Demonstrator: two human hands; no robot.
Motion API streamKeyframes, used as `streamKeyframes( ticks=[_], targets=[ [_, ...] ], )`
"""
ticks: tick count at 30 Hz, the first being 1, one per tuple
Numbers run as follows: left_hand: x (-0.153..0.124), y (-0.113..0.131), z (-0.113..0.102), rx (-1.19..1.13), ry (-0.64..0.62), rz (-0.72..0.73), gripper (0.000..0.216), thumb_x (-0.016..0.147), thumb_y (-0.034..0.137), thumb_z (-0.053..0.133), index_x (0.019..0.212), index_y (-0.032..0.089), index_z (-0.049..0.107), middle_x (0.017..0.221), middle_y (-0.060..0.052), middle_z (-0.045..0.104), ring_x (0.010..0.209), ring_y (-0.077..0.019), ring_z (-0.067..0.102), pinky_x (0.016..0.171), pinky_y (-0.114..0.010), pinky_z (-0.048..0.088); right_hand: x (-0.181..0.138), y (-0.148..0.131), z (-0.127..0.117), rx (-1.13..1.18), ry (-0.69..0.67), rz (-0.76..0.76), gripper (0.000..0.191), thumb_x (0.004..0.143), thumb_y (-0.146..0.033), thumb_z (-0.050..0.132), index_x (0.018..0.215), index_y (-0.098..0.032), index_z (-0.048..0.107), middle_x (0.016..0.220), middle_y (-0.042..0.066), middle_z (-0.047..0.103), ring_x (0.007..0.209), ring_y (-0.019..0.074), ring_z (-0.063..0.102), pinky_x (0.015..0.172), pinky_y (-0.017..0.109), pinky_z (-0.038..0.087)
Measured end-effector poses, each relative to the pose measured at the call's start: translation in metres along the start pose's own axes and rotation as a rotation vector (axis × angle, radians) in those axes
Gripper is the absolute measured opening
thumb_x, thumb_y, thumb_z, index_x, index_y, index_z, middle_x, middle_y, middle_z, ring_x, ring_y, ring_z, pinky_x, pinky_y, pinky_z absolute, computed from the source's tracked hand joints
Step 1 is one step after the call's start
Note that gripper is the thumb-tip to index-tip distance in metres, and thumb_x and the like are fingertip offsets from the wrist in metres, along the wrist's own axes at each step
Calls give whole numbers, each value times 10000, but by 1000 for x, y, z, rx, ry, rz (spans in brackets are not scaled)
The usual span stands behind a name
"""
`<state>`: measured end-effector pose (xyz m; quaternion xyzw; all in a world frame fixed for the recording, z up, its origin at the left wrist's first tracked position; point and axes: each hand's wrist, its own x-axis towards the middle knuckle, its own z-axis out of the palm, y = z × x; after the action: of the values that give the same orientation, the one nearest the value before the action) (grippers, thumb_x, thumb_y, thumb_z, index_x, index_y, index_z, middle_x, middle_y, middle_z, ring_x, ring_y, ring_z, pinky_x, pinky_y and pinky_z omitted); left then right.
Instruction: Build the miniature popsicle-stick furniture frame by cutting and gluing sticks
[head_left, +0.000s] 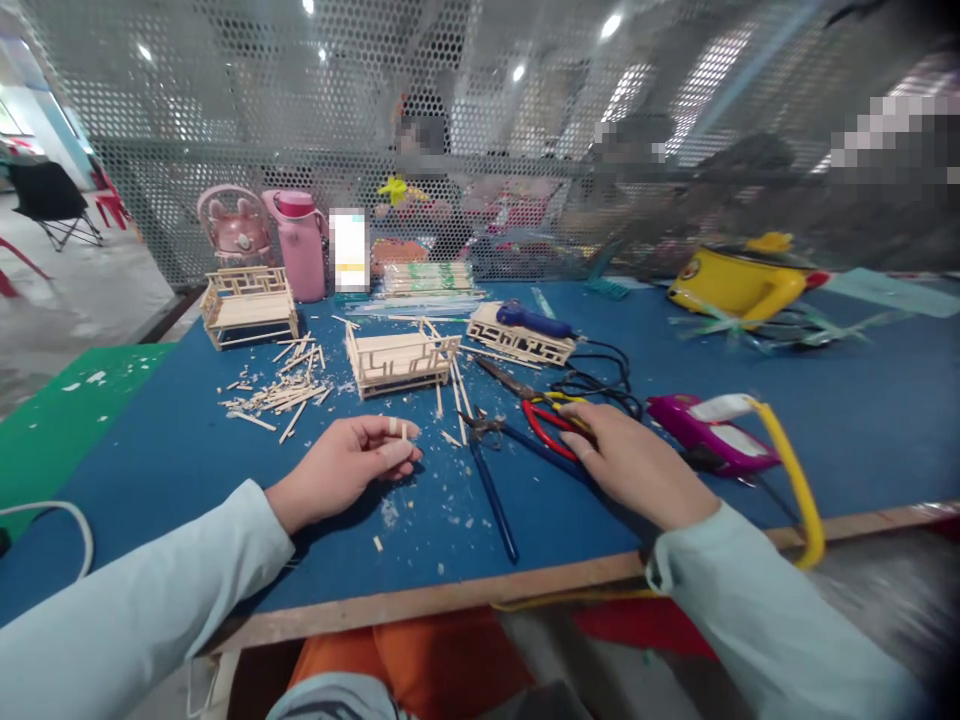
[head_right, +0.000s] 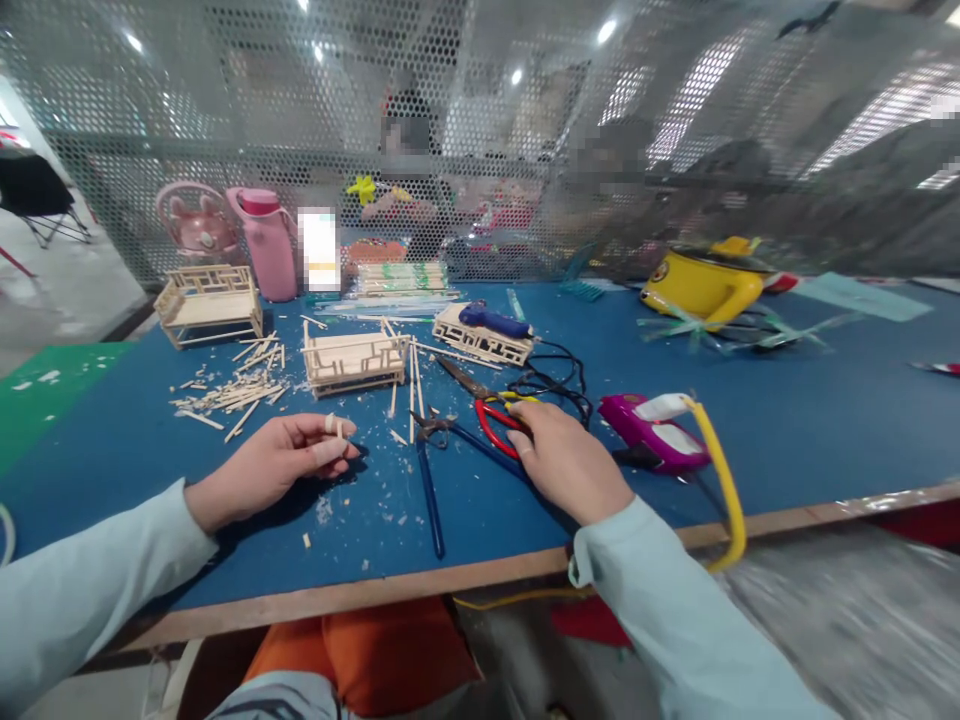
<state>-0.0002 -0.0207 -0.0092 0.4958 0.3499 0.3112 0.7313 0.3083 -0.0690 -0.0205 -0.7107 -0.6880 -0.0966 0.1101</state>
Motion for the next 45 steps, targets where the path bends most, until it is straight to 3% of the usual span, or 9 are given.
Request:
streamKeyframes(
  ticks=[7, 11, 16, 21, 24, 29, 35, 40, 45],
  targets=[
    [-1, 3, 1, 18, 22, -5, 354, 590, 290, 811, 842, 105, 645, 675, -8, 669, 559, -67, 586, 603, -229, 462, 12, -8, -23, 31, -134, 216, 391, 714, -407, 608, 1029, -178, 577, 693, 96, 664, 533, 246, 601, 422, 306, 358],
    [-2, 4, 2, 6, 15, -10, 366, 577, 332, 819, 808, 111, 642, 669, -8, 655, 558, -68, 571, 602, -231, 454, -8, -8, -41, 511, -169, 190, 358, 731, -393, 621, 1038, -222, 546, 496, -12, 494, 405, 156, 447, 380, 288, 306],
    [-4, 6, 0, -162, 52, 23, 342, 601, 383, 803, 793, 146, 649, 794, -10, 633, 666, -68, 559, 629, -199, 445, -39, -35, -53, 1239, -294, 323, 514, 739, -447, 605, 1205, -276, 472, 582, -28, 442, 429, 132, 409, 388, 285, 312],
    [-6, 12, 0, -178, 98, 175, 275, 644, 358, 777, 746, 156, 620, 694, 40, 543, 605, -43, 473, 602, -178, 417, -9, -80, -53, 1709, -391, 101, 583, 573, -419, 722, 1107, -297, 520, 573, -74, 414, 361, 72, 349, 336, 243, 266],
    [-3, 17, 7, -189, 102, 291, 258, 658, 330, 771, 736, 153, 599, 727, 28, 583, 659, -59, 523, 670, -201, 452, 23, -111, -56, 1628, -335, 27, 412, 672, -409, 675, 1013, -243, 515, 521, -96, 433, 367, 74, 406, 363, 220, 314],
    [10, 24, 27, -166, 110, 458, 199, 696, 295, 742, 778, 160, 623, 723, 18, 633, 666, -86, 571, 700, -241, 469, 49, -140, -50, 1574, -294, -67, 395, 671, -353, 703, 962, -219, 473, 623, -71, 552, 457, 95, 524, 436, 230, 425],
    [18, 14, 38, -14, -4, 474, 170, 774, 308, 668, 761, 146, 620, 696, -10, 650, 710, -124, 598, 773, -284, 463, 43, -131, -30, 1623, -144, -66, 304, 753, -336, 598, 998, -220, 459, 602, -79, 506, 441, 83, 498, 427, 210, 417],
    [18, -1, 26, -60, 48, 354, 337, 686, 346, 749, 931, 158, 616, 829, -12, 621, 708, -98, 554, 678, -226, 449, 44, -124, -23, 1266, -18, -265, 216, 733, -227, 581, 937, -200, 514, 624, -56, 536, 479, 84, 505, 479, 208, 434],
    [15, 0, 15, 236, 67, 370, 341, 769, 449, 644, 752, 109, 622, 639, 13, 527, 571, -64, 432, 565, -200, 378, 41, -126, -17, 1039, 42, -466, 83, 777, -180, 516, 856, -200, 527, 624, -39, 584, 488, 79, 521, 493, 186, 428]
  ],
)
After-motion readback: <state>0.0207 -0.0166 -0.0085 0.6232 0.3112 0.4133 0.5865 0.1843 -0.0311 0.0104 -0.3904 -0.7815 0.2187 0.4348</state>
